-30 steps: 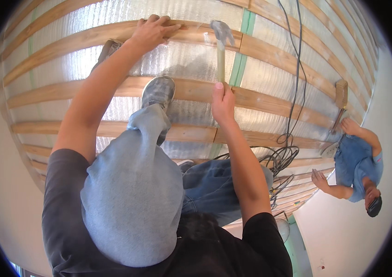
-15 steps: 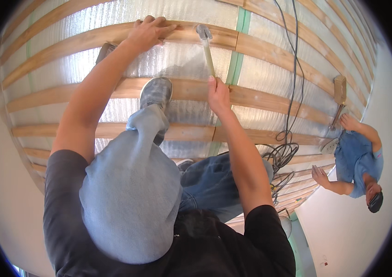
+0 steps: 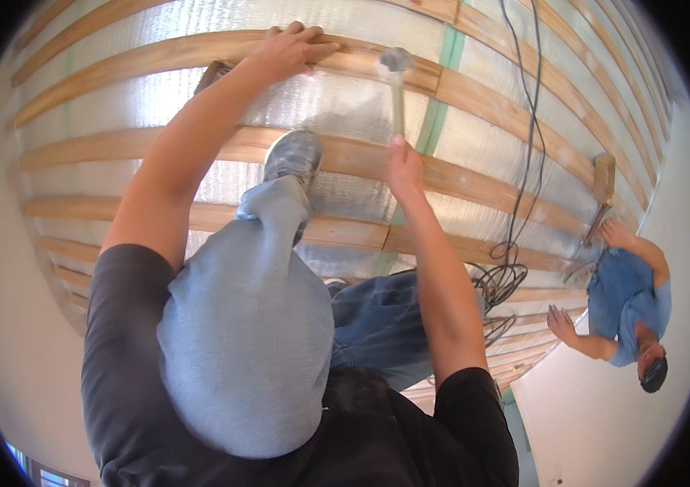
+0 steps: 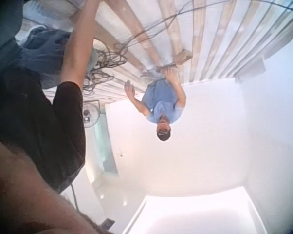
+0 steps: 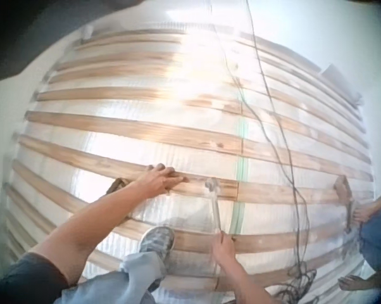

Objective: Secure wooden floorboards to the subfloor using a hammer and nails.

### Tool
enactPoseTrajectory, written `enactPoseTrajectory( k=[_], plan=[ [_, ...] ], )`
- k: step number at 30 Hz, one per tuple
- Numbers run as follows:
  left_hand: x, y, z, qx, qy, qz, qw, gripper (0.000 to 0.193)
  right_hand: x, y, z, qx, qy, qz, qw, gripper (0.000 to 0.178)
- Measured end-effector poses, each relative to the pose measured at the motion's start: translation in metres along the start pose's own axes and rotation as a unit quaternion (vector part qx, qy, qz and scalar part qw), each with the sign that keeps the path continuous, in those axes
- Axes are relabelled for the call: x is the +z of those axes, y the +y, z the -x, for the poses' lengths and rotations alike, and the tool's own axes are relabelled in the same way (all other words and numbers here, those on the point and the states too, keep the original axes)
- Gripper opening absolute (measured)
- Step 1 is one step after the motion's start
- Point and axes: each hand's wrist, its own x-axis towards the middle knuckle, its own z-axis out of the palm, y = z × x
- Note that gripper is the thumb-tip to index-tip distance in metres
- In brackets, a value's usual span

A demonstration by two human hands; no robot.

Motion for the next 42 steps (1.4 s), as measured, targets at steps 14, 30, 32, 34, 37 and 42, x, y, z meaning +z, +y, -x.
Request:
enactPoseTrajectory(
  k=[14, 30, 32, 34, 37, 42],
  plan=[
    [-0.006, -0.036, 0.144, -0.300, -0.022, 0.122, 0.946, 0.024, 0.002, 0.071, 0.079, 0.021, -0.076, -0.063, 0.995, 0.050],
    [0.018, -0.039, 0.125, -0.211, 0.021, 0.183, 0.960, 0.024, 0.001, 0.066, 0.077, 0.005, -0.077, -0.001, 0.997, 0.055],
    [-0.013, -0.017, 0.101, -0.191, 0.025, 0.201, 0.961, 0.024, -0.007, 0.065, 0.076, 0.014, -0.090, -0.046, 0.995, 0.055],
    [-0.107, 0.080, 0.055, -0.225, 0.111, 0.431, 0.867, 0.029, -0.018, 0.067, 0.077, 0.052, -0.094, -0.071, 0.992, 0.055],
    [-0.056, 0.070, 0.006, -0.112, 0.175, 0.505, 0.838, 0.031, -0.021, 0.043, 0.073, 0.082, -0.136, -0.112, 0.981, 0.055],
    [0.009, 0.064, -0.078, -0.157, 0.001, 0.501, 0.851, 0.031, -0.024, 0.045, 0.070, 0.087, -0.144, -0.108, 0.980, 0.054]
  ],
)
